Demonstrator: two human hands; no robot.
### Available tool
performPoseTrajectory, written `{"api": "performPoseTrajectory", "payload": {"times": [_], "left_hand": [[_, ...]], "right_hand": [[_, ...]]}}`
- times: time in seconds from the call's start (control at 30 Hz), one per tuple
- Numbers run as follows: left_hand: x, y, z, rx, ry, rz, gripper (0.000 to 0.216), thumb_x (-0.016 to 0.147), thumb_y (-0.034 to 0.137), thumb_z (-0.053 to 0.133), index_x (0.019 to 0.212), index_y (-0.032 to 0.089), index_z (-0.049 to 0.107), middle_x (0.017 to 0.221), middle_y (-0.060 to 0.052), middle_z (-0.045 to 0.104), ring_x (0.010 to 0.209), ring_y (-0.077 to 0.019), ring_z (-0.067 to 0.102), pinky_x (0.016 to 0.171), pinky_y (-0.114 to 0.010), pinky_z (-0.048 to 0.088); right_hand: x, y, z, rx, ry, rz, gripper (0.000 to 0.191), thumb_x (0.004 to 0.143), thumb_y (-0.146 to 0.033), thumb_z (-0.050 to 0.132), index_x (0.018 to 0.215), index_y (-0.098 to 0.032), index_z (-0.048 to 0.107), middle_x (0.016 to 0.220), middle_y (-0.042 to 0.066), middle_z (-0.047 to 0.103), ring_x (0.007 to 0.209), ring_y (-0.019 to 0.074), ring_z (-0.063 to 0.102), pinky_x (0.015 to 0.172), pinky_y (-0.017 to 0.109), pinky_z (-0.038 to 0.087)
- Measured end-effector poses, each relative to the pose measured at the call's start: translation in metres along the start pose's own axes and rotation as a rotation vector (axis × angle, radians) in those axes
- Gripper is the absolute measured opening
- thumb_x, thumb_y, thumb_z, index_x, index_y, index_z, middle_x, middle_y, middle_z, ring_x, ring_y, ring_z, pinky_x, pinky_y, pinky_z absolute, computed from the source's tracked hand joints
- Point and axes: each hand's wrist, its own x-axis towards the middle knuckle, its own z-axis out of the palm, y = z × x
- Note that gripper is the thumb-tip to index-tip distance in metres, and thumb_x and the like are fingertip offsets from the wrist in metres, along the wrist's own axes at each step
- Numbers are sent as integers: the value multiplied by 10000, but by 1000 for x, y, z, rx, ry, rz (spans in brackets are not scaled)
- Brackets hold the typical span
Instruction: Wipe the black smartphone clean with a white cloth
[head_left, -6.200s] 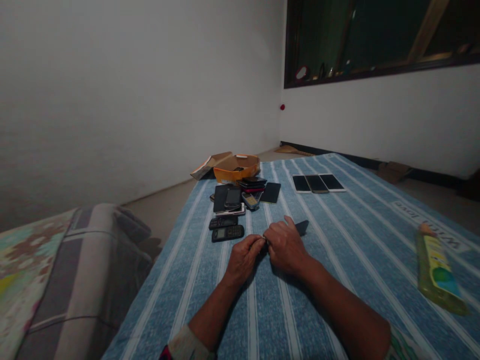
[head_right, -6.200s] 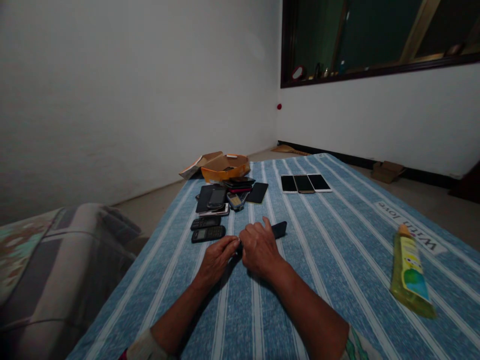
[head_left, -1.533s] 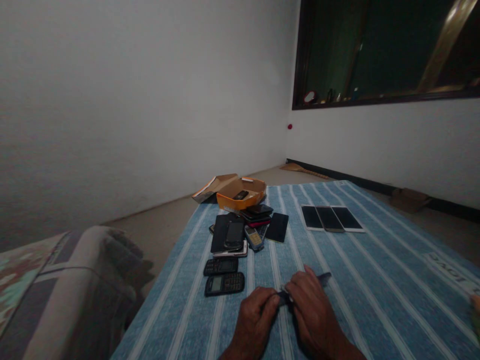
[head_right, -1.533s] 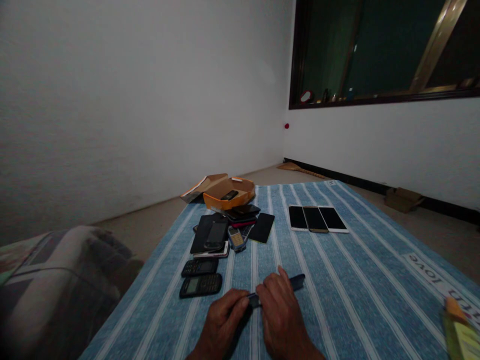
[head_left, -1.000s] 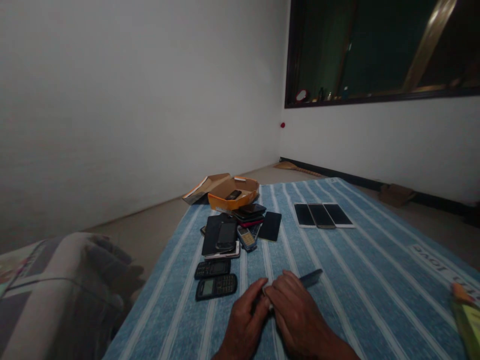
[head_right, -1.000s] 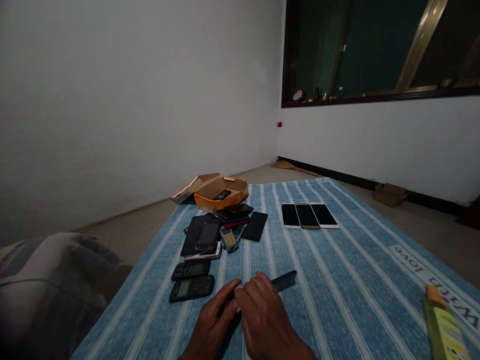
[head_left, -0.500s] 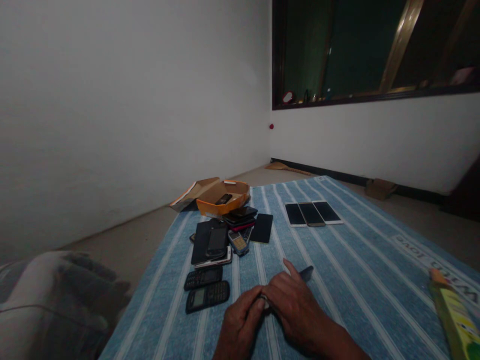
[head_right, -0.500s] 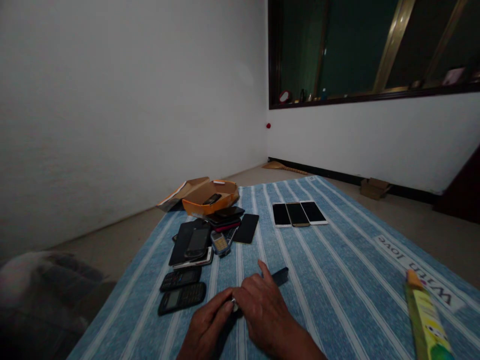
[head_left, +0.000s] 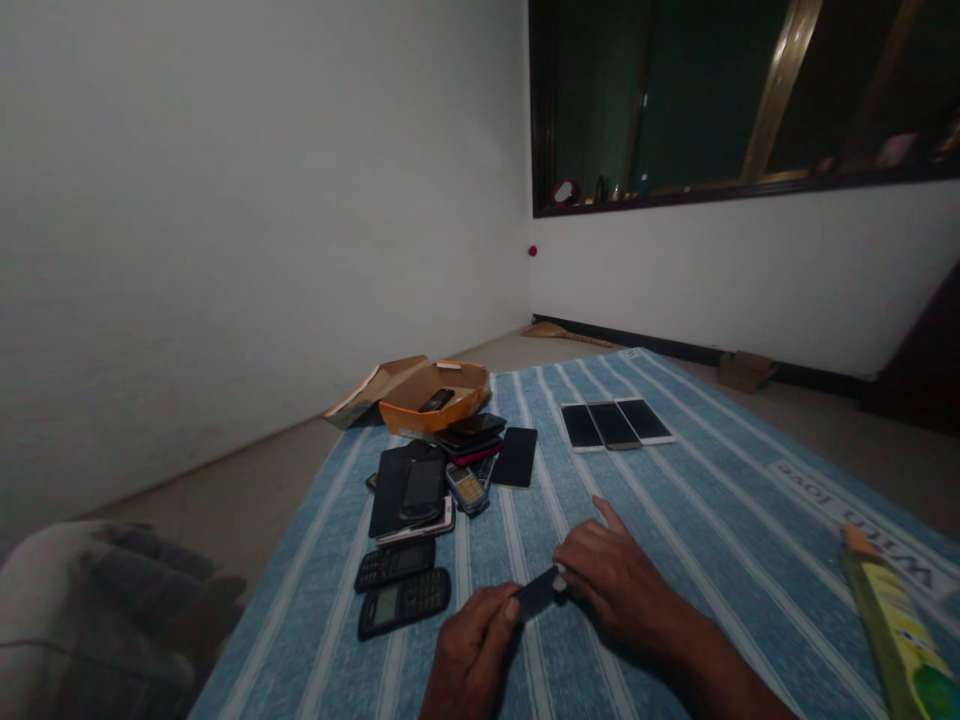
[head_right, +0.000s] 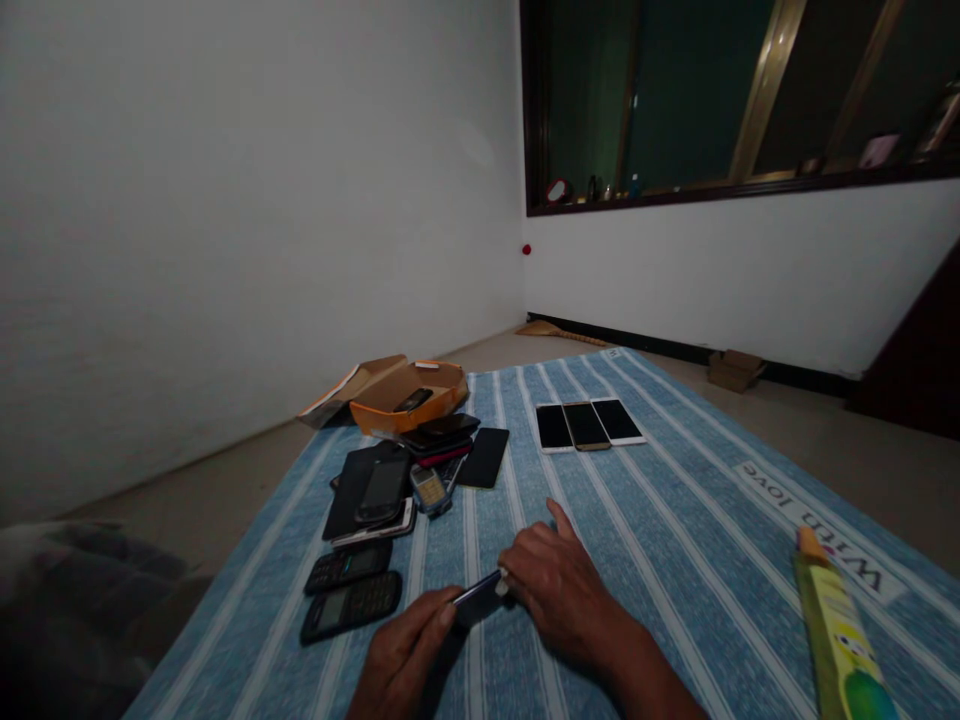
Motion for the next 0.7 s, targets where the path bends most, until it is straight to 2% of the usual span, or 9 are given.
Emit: {"api": "performPoseTrajectory", "payload": {"times": [0.17, 0.23, 0.33, 0.43, 0.7], "left_hand": [[-1, -6, 1, 29, 8, 29, 363, 916, 470, 530, 996, 196, 756, 814, -71, 721, 776, -222, 668, 751, -277, 534], [-1, -9, 2, 27, 22, 53, 359, 906, 478, 546, 985, 201, 759, 803, -68, 721, 760, -219, 667, 747, -274, 537], [0, -11, 3, 16, 58, 74, 354, 902, 486, 551, 967, 210, 764, 778, -55, 718, 733, -209, 666, 735, -267, 538], [0, -12, 2, 26, 55, 74, 365, 903, 490, 548, 967, 203, 764, 786, -57, 721, 749, -213, 668, 723, -265, 539], [0, -15, 0, 38, 23, 86, 375, 915, 481, 533, 1001, 195, 760, 781, -59, 708, 733, -212, 667, 700, -269, 523]], "right_hand": [[-6, 15, -7, 64, -33, 28, 158, 984, -235, 422, 926, -234, 570, 873, -14, 594, 861, 156, 560, 1103, 541, 188], [-8, 20, -9, 114, -33, 31, 164, 984, -247, 422, 915, -230, 569, 870, -9, 590, 862, 160, 555, 1061, 490, 275], [-10, 25, -11, 219, -22, 57, 205, 989, -257, 404, 877, -218, 571, 866, 12, 584, 858, 170, 538, 869, 358, 409], [-10, 29, -14, 379, -15, 114, 230, 982, -259, 412, 838, -206, 584, 852, 22, 572, 846, 168, 536, 766, 305, 413], [-16, 48, -11, 757, 19, 243, 202, 908, -317, 515, 855, -178, 652, 850, 27, 571, 806, 170, 570, 751, 306, 422]]}}
